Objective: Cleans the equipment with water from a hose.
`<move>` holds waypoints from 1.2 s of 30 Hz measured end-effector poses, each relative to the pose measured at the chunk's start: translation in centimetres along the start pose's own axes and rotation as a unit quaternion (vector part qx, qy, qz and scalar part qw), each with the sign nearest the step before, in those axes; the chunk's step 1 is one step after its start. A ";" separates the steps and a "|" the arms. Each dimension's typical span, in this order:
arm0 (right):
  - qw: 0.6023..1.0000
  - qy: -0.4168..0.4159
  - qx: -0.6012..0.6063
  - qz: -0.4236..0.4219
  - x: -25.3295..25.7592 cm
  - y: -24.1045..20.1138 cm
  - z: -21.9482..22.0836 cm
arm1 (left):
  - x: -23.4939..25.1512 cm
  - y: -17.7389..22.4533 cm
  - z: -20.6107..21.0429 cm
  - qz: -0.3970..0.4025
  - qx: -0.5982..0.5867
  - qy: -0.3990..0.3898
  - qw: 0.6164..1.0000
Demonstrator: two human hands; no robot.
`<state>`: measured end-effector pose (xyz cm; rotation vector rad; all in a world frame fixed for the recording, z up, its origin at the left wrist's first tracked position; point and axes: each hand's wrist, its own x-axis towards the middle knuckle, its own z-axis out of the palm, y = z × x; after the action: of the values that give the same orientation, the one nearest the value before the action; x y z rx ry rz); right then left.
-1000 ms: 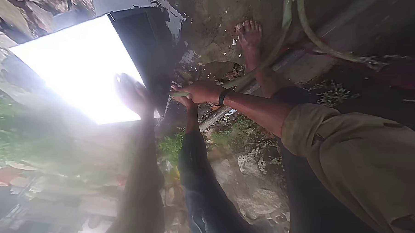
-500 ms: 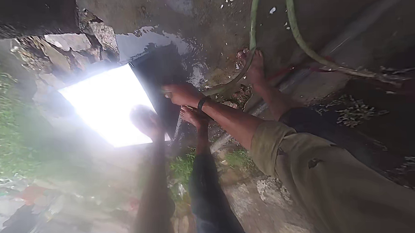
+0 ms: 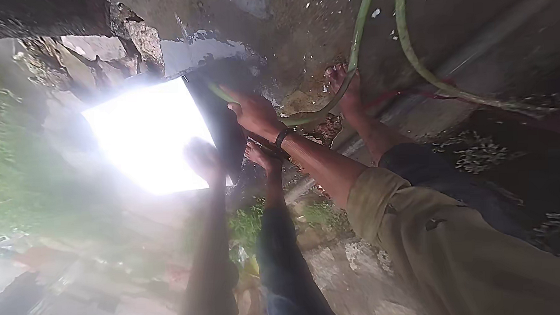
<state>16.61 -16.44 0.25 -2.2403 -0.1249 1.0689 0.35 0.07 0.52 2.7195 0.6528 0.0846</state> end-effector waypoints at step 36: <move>0.992 -0.100 -0.031 -0.071 5.2 -1.9 3.2 | 0.1 -0.1 0.2 0.014 -0.007 0.019 1.000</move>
<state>18.04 -11.53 -3.59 -2.1373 -0.4027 1.2235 0.44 0.18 0.33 2.7189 0.6225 0.1465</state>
